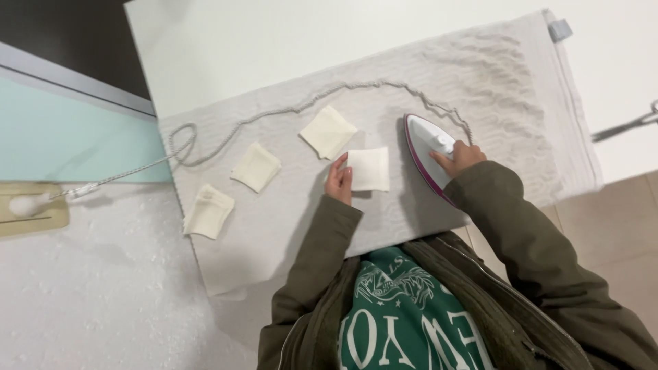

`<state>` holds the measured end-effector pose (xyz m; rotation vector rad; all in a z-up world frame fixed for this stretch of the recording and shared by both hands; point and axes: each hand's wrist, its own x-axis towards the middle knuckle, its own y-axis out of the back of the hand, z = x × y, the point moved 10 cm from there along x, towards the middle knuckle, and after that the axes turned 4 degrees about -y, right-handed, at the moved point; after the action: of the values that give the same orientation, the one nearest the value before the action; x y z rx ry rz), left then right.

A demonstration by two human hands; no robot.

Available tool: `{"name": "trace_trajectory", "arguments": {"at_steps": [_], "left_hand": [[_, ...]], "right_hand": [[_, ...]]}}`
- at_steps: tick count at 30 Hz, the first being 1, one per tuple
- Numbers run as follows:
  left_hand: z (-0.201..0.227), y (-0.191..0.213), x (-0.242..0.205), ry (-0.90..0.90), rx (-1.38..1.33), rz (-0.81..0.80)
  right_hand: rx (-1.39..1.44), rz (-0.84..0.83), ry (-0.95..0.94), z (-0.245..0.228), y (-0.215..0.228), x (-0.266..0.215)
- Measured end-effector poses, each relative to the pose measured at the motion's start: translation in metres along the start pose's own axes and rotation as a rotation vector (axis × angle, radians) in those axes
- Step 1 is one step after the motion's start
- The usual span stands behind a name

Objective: Ironing small squares of white fabric on an ironing board.

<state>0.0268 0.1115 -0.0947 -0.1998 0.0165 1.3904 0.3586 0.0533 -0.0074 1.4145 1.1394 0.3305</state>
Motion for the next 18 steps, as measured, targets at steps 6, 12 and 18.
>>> {"name": "trace_trajectory", "arguments": {"at_steps": [6,12,18], "left_hand": [[-0.139,-0.031,-0.075,0.325,-0.444,0.047],[-0.006,-0.021,-0.027,0.301,-0.012,0.019],[0.052,-0.025,-0.006,-0.146,0.651,-0.012]], "right_hand": [[0.031,-0.028,0.058,-0.003,-0.008,-0.025],[0.029,-0.376,0.106,-0.049,-0.039,-0.077],[0.037,-0.209,0.097,-0.077,-0.047,-0.074]]}}
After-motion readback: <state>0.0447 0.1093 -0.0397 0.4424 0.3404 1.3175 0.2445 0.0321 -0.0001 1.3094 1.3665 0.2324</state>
